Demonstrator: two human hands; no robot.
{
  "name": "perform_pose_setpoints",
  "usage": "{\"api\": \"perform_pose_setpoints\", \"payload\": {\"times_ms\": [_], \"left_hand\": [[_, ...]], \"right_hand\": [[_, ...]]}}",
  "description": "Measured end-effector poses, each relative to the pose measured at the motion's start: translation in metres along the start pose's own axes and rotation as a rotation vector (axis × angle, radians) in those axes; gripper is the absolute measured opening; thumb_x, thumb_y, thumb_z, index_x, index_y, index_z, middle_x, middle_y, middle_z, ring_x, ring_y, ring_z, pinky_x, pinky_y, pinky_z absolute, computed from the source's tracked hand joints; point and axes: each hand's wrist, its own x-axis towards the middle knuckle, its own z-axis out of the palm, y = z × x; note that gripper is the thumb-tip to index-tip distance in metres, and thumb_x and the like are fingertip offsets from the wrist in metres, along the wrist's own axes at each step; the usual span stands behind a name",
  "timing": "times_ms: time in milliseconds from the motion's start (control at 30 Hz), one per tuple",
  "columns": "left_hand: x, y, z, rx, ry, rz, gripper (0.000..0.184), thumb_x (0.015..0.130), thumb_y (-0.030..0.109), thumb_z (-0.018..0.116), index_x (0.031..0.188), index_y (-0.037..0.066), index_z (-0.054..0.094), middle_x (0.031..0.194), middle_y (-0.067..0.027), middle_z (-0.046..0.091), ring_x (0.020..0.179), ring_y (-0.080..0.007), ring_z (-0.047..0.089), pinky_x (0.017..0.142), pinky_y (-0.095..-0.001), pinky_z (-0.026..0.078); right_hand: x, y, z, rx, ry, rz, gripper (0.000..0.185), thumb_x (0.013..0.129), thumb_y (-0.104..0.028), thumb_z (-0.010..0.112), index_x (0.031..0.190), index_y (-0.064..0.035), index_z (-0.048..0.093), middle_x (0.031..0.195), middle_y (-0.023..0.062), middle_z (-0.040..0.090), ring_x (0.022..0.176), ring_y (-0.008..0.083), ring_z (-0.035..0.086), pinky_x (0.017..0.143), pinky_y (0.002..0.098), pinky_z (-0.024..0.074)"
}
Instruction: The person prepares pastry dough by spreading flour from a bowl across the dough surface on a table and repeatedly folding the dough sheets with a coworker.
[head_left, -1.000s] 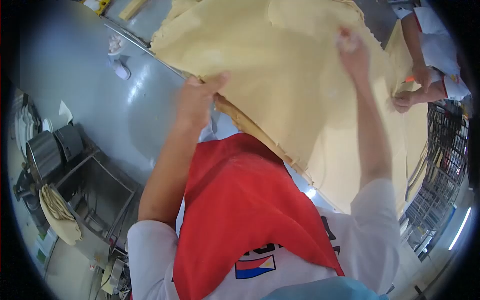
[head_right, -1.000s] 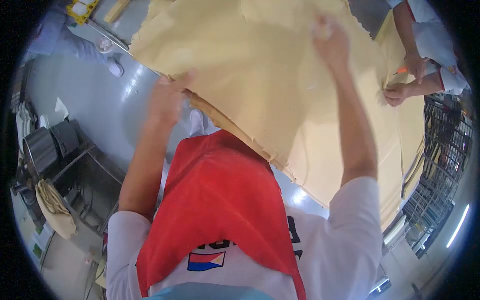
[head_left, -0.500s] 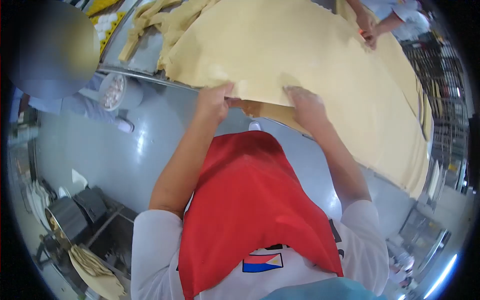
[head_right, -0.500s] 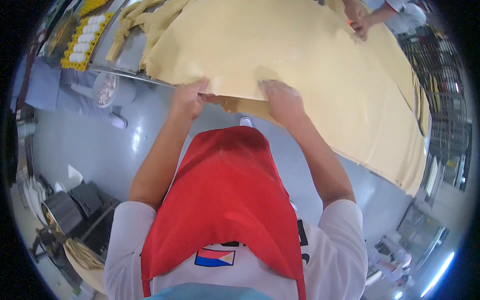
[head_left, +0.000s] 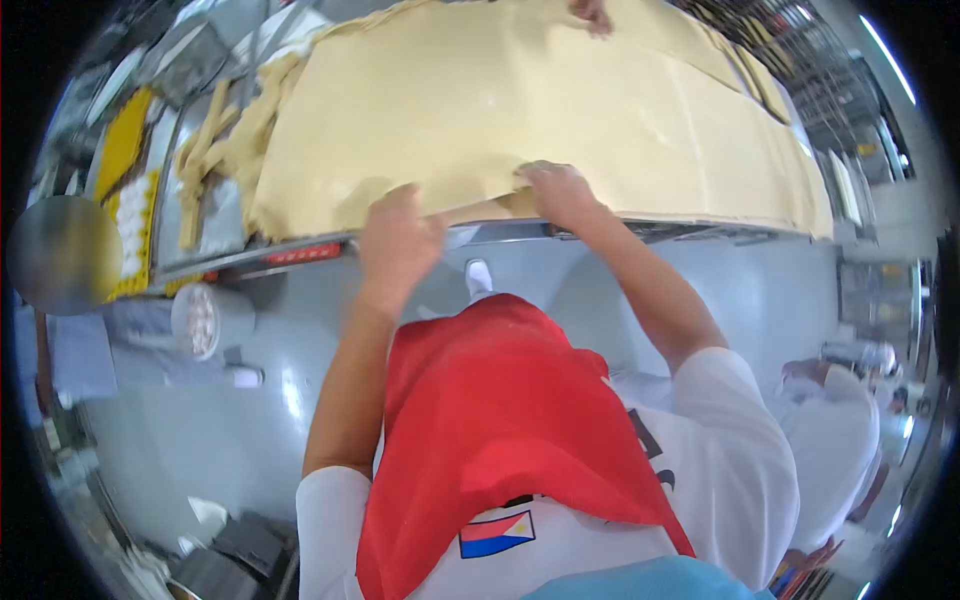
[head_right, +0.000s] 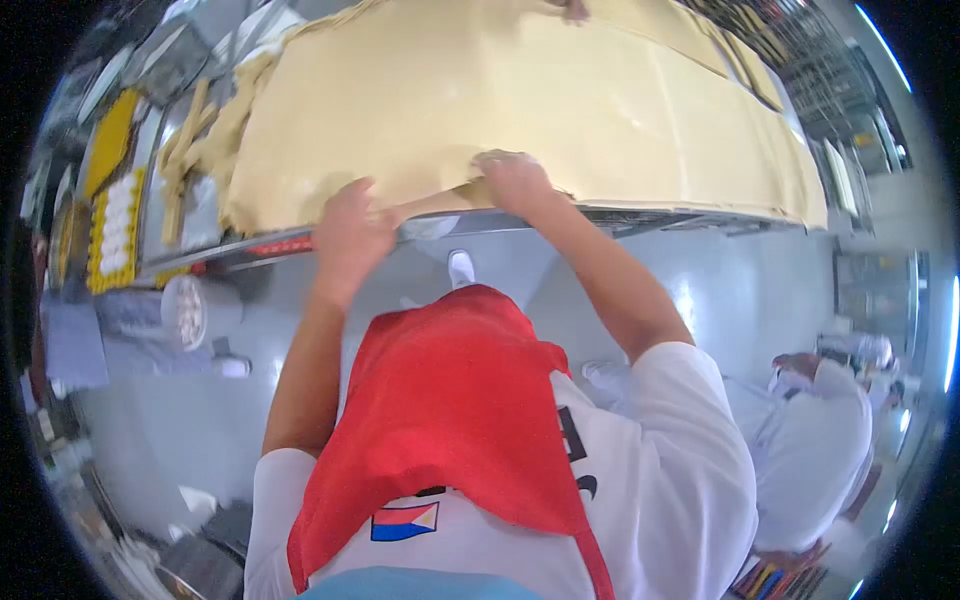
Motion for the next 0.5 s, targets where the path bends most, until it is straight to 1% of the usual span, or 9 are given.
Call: {"api": "perform_pose_setpoints", "payload": {"times_ms": [33, 167, 233, 267, 333, 367, 433, 467, 500], "left_hand": [[0.008, 0.028, 0.01, 0.054, 0.291, 0.336, 0.035, 0.078, 0.022, 0.069, 0.106, 0.003, 0.062, 0.096, -0.0169, 0.068, 0.086, -0.0385, 0.065, 0.076, -0.0454, 0.053], [0.064, 0.063, 0.078, 0.156, 0.412, 0.548, 0.026, 0.08, 0.015, 0.062, 0.105, 0.007, 0.065, 0.093, -0.0139, 0.069, 0.087, -0.0344, 0.066, 0.078, -0.0446, 0.052], [0.083, 0.056, 0.083, 0.104, -0.243, 0.233, 0.026, 0.079, 0.009, 0.058, 0.104, 0.008, 0.066, 0.098, -0.0155, 0.068, 0.09, -0.0323, 0.065, 0.079, -0.0451, 0.051], [0.082, 0.054, 0.078, 0.106, -0.257, 0.232, 0.026, 0.079, 0.009, 0.058, 0.104, 0.008, 0.066, 0.098, -0.0155, 0.068, 0.09, -0.0323, 0.065, 0.079, -0.0451, 0.051], [0.086, 0.056, 0.061, 0.101, -0.282, 0.288, 0.013, 0.083, 0.013, 0.056, 0.09, 0.007, 0.064, 0.092, -0.0144, 0.068, 0.088, -0.0336, 0.066, 0.074, -0.0472, 0.052], [0.084, 0.054, 0.064, 0.111, -0.288, 0.282, 0.013, 0.083, 0.013, 0.056, 0.09, 0.007, 0.064, 0.092, -0.0144, 0.068, 0.088, -0.0336, 0.066, 0.074, -0.0472, 0.052], [0.076, 0.051, 0.071, 0.16, -0.372, 0.307, 0.027, 0.079, 0.007, 0.057, 0.104, 0.009, 0.065, 0.098, -0.0146, 0.068, 0.091, -0.0332, 0.065, 0.077, -0.0452, 0.051], [0.073, 0.052, 0.074, 0.178, -0.382, 0.308, 0.027, 0.079, 0.007, 0.057, 0.104, 0.009, 0.065, 0.098, -0.0146, 0.068, 0.091, -0.0332, 0.065, 0.077, -0.0452, 0.051], [0.068, 0.055, 0.078, 0.218, -0.37, 0.328, 0.028, 0.079, 0.007, 0.057, 0.105, 0.009, 0.065, 0.098, -0.0144, 0.068, 0.092, -0.0327, 0.065, 0.077, -0.0448, 0.051]], "right_hand": [[0.003, -0.002, -0.006, -0.015, 0.019, 0.031, 0.033, 0.08, -0.006, 0.054, 0.111, -0.0081, 0.064, 0.109, 0.0113, 0.067, 0.098, 0.0299, 0.065, 0.085, 0.0418, 0.0523], [-0.006, -0.004, -0.011, 0.027, 0.144, 0.12, 0.031, 0.081, -0.006, 0.055, 0.11, -0.0093, 0.064, 0.102, 0.0106, 0.069, 0.089, 0.0314, 0.067, 0.08, 0.0418, 0.0541], [-0.026, 0.001, 0.012, 0.024, 0.324, 0.124, 0.031, 0.083, -0.009, 0.056, 0.112, -0.0105, 0.063, 0.103, 0.0093, 0.069, 0.093, 0.0297, 0.067, 0.083, 0.0415, 0.0535], [-0.036, 0.011, 0.022, 0.032, 0.316, 0.133, 0.031, 0.083, -0.009, 0.056, 0.112, -0.0105, 0.063, 0.103, 0.0093, 0.069, 0.093, 0.0297, 0.067, 0.083, 0.0415, 0.0535], [-0.055, 0.045, 0.033, -0.201, 0.463, 0.121, 0.029, 0.085, -0.011, 0.056, 0.113, -0.0119, 0.062, 0.104, 0.0073, 0.069, 0.098, 0.0272, 0.066, 0.087, 0.0409, 0.0525], [-0.062, 0.067, 0.036, -0.188, 0.462, 0.121, 0.029, 0.085, -0.011, 0.056, 0.113, -0.0119, 0.062, 0.104, 0.0073, 0.069, 0.098, 0.0272, 0.066, 0.087, 0.0409, 0.0525], [-0.075, 0.109, 0.038, -0.25, 0.439, 0.194, 0.031, 0.085, -0.011, 0.055, 0.115, -0.0126, 0.063, 0.11, 0.0072, 0.067, 0.106, 0.0269, 0.063, 0.09, 0.0404, 0.0511], [-0.078, 0.118, 0.037, -0.232, 0.443, 0.202, 0.031, 0.085, -0.011, 0.055, 0.115, -0.0126, 0.063, 0.11, 0.0072, 0.067, 0.106, 0.0269, 0.063, 0.09, 0.0404, 0.0511], [-0.079, 0.125, 0.032, -0.168, 0.323, 0.241, 0.033, 0.084, -0.009, 0.054, 0.115, -0.0126, 0.063, 0.113, 0.0078, 0.066, 0.107, 0.0272, 0.062, 0.091, 0.0404, 0.0509]]}}
